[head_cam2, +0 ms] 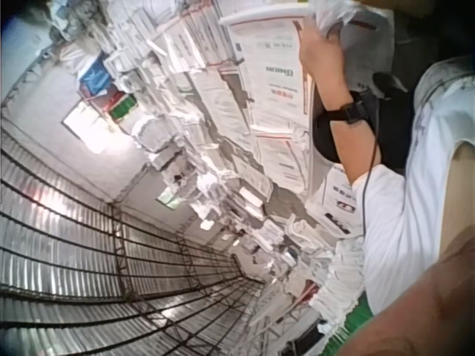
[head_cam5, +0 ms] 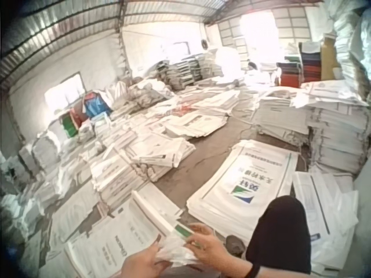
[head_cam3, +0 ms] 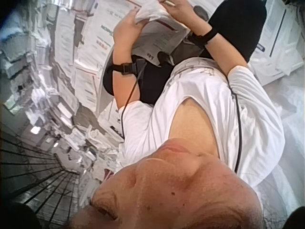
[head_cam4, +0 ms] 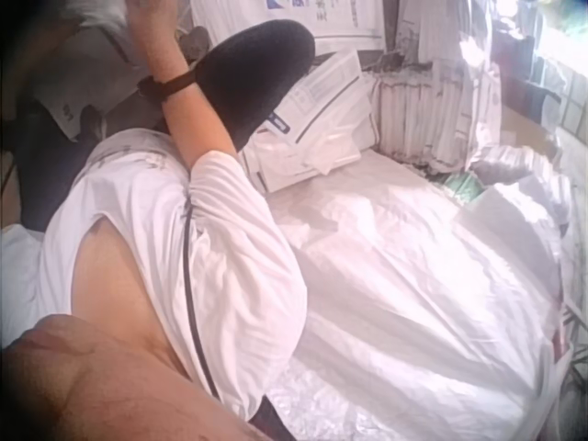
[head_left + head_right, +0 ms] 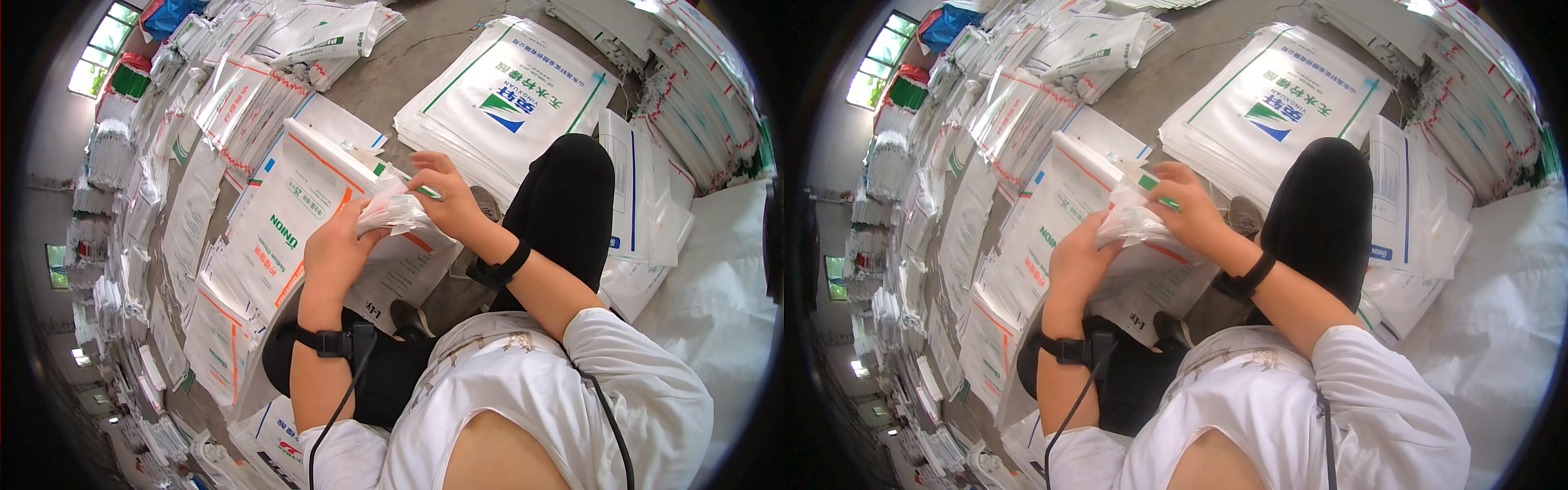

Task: Sorting and counting printed large plastic chemical/agricultural bags on a warehouse floor.

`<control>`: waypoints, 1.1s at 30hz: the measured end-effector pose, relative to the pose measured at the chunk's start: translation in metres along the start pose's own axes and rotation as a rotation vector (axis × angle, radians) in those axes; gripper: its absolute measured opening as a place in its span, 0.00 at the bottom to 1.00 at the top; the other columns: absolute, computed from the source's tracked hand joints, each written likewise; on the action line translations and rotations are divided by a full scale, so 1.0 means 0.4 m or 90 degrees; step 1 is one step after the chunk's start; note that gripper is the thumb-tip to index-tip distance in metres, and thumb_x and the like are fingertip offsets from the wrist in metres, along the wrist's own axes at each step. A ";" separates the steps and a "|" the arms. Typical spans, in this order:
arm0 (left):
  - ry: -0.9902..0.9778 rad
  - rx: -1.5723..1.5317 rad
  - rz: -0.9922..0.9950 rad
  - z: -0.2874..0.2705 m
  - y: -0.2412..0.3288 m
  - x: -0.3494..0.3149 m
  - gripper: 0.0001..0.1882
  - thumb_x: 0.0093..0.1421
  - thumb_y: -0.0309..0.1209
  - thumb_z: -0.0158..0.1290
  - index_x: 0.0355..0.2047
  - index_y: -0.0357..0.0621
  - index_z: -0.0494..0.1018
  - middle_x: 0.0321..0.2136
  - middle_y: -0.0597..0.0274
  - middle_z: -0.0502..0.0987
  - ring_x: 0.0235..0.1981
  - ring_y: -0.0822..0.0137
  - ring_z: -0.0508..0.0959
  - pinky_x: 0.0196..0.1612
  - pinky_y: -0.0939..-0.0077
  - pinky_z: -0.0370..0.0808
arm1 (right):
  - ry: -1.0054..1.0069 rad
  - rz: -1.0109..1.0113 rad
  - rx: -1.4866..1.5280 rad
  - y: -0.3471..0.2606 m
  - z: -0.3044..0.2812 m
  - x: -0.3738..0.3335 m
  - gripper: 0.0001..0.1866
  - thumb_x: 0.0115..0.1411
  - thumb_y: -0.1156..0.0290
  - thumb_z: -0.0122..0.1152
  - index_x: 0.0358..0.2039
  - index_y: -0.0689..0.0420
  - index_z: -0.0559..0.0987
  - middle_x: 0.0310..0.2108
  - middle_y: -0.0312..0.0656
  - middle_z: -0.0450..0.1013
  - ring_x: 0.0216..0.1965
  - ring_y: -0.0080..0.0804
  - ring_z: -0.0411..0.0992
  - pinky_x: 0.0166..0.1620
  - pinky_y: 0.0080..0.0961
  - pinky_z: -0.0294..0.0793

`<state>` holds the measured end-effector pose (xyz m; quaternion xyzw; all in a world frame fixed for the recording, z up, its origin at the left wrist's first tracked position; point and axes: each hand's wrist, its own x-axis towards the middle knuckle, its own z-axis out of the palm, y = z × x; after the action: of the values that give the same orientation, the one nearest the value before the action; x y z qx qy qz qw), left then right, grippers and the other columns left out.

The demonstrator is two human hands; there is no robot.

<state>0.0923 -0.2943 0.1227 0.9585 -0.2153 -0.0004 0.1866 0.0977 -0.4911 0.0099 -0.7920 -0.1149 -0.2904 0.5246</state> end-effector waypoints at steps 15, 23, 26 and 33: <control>-0.104 0.013 -0.001 0.001 0.044 0.040 0.18 0.53 0.35 0.63 0.43 0.45 0.76 0.34 0.49 0.81 0.37 0.46 0.80 0.38 0.56 0.76 | -0.248 0.274 0.513 0.004 0.033 -0.054 0.39 0.71 0.42 0.37 0.69 0.60 0.54 0.67 0.48 0.57 0.68 0.39 0.55 0.68 0.34 0.51; -0.063 -0.062 -0.009 0.028 -0.031 0.043 0.17 0.51 0.37 0.64 0.39 0.46 0.77 0.31 0.50 0.81 0.35 0.46 0.81 0.38 0.55 0.77 | -0.378 0.178 0.254 0.003 0.039 -0.049 0.52 0.50 0.63 0.73 0.71 0.56 0.53 0.66 0.52 0.59 0.67 0.39 0.57 0.67 0.35 0.55; -0.055 -0.042 0.018 0.043 -0.028 0.038 0.19 0.51 0.39 0.65 0.40 0.43 0.76 0.34 0.49 0.81 0.37 0.45 0.80 0.40 0.56 0.76 | -0.398 0.301 0.270 0.053 0.073 -0.047 0.39 0.49 0.72 0.72 0.62 0.55 0.67 0.50 0.44 0.75 0.50 0.35 0.74 0.53 0.30 0.71; -0.391 -0.032 -0.124 -0.135 -0.269 -0.043 0.24 0.53 0.38 0.62 0.50 0.46 0.75 0.44 0.47 0.79 0.51 0.50 0.76 0.53 0.60 0.71 | -0.498 0.261 0.081 0.038 0.119 0.007 0.16 0.53 0.66 0.69 0.42 0.55 0.81 0.37 0.44 0.80 0.39 0.38 0.77 0.46 0.33 0.73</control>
<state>0.1252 -0.1778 0.1329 0.9247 -0.1690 -0.3129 0.1359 0.1236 -0.4550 -0.0132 -0.8147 -0.1628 0.1491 0.5362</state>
